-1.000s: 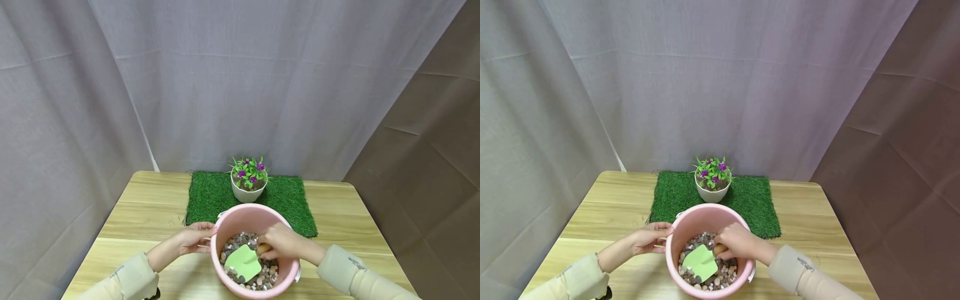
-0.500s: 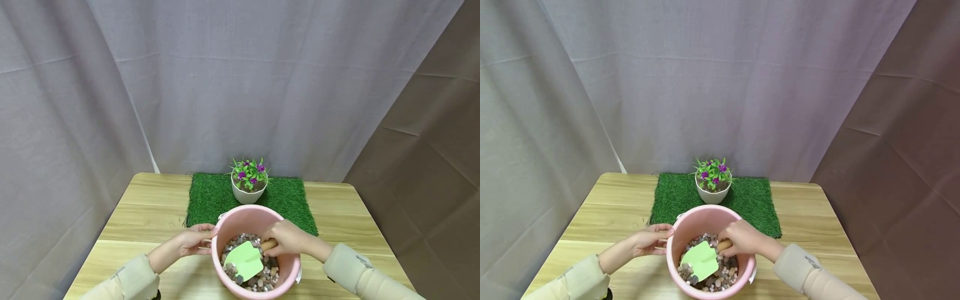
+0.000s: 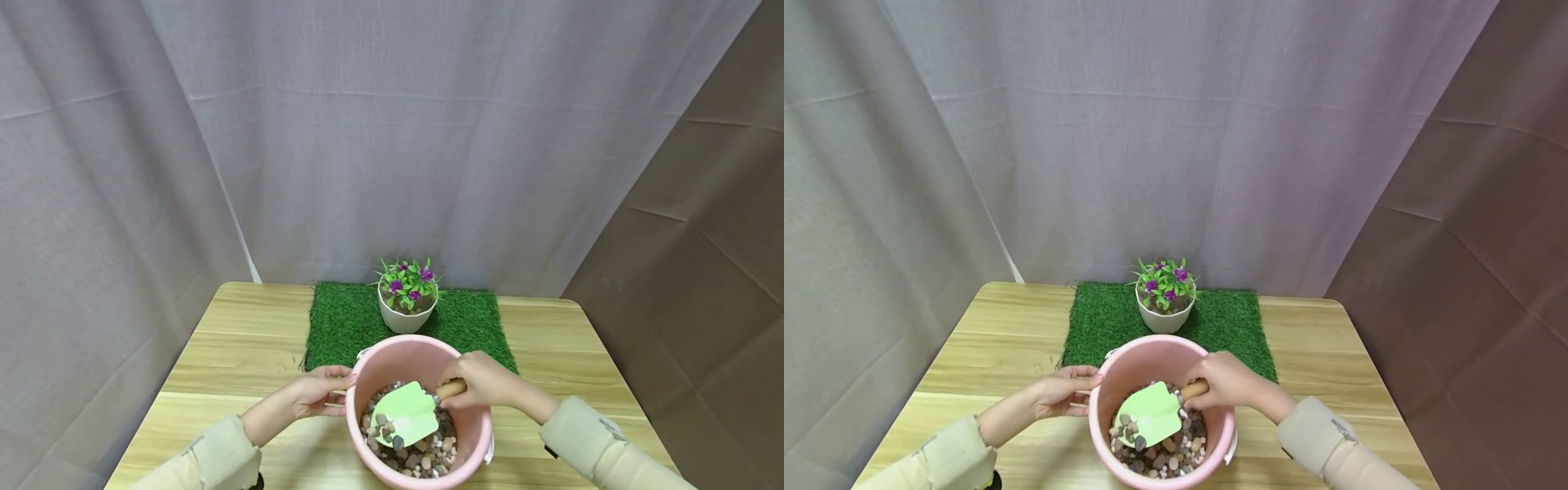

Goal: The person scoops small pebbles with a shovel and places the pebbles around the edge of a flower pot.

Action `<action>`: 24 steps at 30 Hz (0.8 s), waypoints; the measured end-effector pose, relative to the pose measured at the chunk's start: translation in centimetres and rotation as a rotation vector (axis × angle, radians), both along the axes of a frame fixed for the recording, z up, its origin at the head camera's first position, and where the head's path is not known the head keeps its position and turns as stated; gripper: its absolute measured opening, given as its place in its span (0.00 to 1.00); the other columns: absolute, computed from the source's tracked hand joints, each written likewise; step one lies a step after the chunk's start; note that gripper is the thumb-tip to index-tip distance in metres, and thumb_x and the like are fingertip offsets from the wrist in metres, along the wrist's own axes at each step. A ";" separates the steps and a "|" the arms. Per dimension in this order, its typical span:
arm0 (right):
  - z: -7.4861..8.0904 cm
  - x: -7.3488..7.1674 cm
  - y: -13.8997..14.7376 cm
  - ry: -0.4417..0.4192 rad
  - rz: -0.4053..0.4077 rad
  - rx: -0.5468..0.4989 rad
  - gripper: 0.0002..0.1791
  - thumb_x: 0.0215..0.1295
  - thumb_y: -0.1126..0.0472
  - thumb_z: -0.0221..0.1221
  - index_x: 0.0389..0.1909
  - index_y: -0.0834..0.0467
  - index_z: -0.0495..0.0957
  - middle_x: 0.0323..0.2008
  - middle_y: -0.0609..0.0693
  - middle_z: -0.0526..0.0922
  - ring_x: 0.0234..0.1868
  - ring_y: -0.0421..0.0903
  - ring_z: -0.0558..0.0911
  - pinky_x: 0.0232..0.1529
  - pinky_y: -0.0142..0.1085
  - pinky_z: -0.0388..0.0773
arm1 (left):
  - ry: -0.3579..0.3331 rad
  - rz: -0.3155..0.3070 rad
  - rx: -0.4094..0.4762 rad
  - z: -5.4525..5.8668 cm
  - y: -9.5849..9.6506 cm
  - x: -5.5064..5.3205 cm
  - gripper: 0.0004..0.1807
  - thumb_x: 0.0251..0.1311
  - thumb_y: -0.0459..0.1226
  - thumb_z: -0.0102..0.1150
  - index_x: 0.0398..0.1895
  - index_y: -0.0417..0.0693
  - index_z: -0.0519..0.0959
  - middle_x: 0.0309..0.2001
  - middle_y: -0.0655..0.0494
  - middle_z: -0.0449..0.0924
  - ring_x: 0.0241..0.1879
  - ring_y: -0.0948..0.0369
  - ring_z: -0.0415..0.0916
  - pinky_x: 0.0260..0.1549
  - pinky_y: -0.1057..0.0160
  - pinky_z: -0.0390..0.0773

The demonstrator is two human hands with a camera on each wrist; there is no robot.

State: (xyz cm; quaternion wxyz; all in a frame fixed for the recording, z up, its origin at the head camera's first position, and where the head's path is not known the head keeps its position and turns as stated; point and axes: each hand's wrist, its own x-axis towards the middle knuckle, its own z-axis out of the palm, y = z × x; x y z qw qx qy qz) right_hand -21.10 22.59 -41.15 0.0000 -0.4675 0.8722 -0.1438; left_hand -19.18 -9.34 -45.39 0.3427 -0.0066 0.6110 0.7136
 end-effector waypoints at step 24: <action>3.0 -3.5 3.1 -0.174 -0.144 -0.180 0.08 0.52 0.57 0.68 0.32 0.56 0.84 0.22 0.42 0.82 0.17 0.27 0.68 0.16 0.23 0.74 | -0.016 -0.010 0.015 0.2 -0.1 0.0 0.09 0.63 0.36 0.55 0.44 0.42 0.74 0.32 0.57 0.77 0.33 0.64 0.78 0.39 0.67 0.87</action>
